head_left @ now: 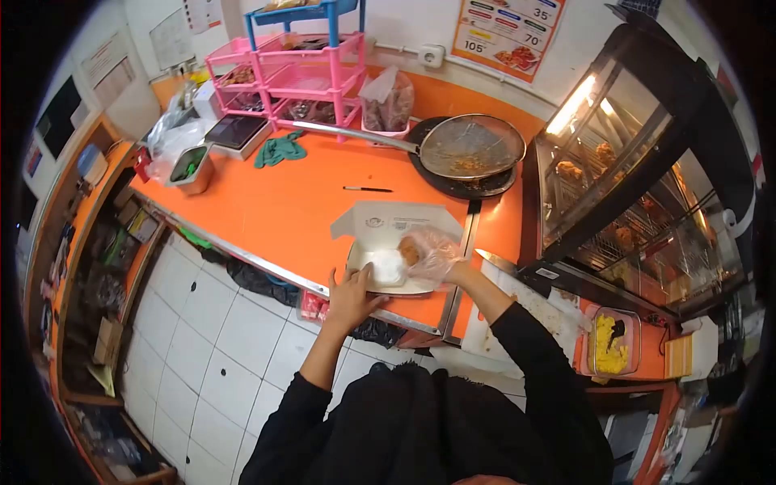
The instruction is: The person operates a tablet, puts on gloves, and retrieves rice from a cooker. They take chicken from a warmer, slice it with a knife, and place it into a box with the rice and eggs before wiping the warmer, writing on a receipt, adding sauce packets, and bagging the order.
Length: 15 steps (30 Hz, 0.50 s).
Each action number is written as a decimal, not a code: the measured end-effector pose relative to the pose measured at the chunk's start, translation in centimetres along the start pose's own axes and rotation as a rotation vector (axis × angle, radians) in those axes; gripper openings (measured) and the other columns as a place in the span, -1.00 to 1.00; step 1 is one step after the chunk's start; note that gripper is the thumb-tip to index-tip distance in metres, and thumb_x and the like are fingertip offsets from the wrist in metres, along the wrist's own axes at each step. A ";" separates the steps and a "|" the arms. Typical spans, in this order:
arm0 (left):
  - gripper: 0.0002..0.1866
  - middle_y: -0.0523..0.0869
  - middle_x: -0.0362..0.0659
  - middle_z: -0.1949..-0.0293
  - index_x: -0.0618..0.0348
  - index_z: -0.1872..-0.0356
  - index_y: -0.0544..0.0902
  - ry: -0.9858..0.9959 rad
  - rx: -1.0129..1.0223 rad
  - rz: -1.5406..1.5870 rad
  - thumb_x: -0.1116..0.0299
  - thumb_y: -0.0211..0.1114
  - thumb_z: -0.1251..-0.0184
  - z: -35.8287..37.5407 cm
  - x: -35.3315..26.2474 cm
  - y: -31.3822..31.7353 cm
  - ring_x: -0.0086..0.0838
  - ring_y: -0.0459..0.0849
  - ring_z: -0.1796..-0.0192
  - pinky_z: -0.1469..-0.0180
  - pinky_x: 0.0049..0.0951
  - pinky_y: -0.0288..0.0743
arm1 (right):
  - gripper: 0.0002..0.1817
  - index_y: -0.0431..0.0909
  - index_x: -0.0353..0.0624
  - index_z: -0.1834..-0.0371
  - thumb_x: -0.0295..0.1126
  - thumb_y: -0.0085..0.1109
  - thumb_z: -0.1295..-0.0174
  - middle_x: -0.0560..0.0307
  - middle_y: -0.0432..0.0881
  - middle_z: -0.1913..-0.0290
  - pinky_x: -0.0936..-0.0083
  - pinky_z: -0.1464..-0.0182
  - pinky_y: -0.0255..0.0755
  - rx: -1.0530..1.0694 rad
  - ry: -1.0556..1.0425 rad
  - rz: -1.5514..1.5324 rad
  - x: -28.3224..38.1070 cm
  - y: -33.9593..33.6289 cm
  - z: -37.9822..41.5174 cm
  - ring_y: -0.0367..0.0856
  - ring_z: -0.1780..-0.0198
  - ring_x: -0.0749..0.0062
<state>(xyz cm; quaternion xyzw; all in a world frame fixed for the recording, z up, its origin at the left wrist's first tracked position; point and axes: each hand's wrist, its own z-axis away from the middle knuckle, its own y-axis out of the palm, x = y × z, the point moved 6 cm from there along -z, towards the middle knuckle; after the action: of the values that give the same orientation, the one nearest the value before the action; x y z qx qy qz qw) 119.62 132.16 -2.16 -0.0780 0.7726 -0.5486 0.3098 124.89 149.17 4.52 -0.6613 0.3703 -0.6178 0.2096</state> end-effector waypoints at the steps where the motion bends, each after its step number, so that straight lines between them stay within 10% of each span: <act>1: -0.17 0.62 -0.07 0.03 0.20 -0.23 0.32 -0.021 0.009 -0.013 -0.10 0.36 0.00 -0.1 0.2 0.0 -0.27 0.45 -0.19 -0.33 0.16 -0.14 | -0.38 0.41 -0.02 -0.03 -0.06 0.27 0.15 -0.01 0.58 0.10 0.29 0.03 0.44 0.217 0.062 0.202 2.0 0.1 -0.1 0.54 0.02 0.15; 2: -0.17 0.62 -0.07 0.04 0.23 -0.22 0.33 0.012 -0.022 -0.011 -0.10 0.36 0.01 -0.1 0.2 -0.1 -0.28 0.45 -0.18 -0.31 0.18 -0.12 | -0.33 0.41 -0.01 -0.08 -0.04 0.28 0.18 -0.01 0.58 0.05 0.29 -0.01 0.43 0.438 0.125 0.401 2.9 0.3 0.1 0.52 -0.03 0.14; 7: -0.18 0.61 -0.06 0.04 0.27 -0.19 0.35 0.065 -0.049 -0.008 -0.09 0.36 0.01 -0.2 0.0 0.0 -0.28 0.47 -0.14 -0.28 0.20 -0.07 | -0.26 0.43 0.05 -0.17 0.03 0.27 0.20 0.00 0.52 -0.06 0.30 -0.09 0.41 0.196 0.022 0.435 -0.3 1.1 1.0 0.48 -0.12 0.13; 13: -0.17 0.53 0.05 -0.10 0.35 -0.19 0.34 0.080 0.018 0.052 -0.04 0.39 0.01 -0.6 -0.1 0.3 -0.06 0.43 -0.19 -0.30 0.18 -0.08 | -0.21 0.53 -0.17 0.09 0.32 0.15 0.19 -0.13 0.63 0.22 0.20 0.04 0.49 0.256 0.252 0.392 2.2 -0.5 2.3 0.62 0.15 -0.01; 15: -0.18 0.54 0.02 -0.07 0.32 -0.16 0.37 0.107 -0.029 0.060 0.01 0.44 0.08 -0.5 -0.2 0.2 -0.08 0.42 -0.20 -0.32 0.17 -0.10 | -0.41 0.55 -0.13 0.09 0.11 0.13 0.06 -0.21 0.61 0.21 0.16 0.04 0.48 -0.144 -0.010 0.311 -1.2 1.5 2.1 0.60 0.14 -0.08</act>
<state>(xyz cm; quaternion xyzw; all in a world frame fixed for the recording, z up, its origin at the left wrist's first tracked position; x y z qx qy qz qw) 119.55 132.73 -2.21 -0.0300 0.7981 -0.5311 0.2830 126.66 148.73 2.29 -0.6125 0.5102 -0.5465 0.2566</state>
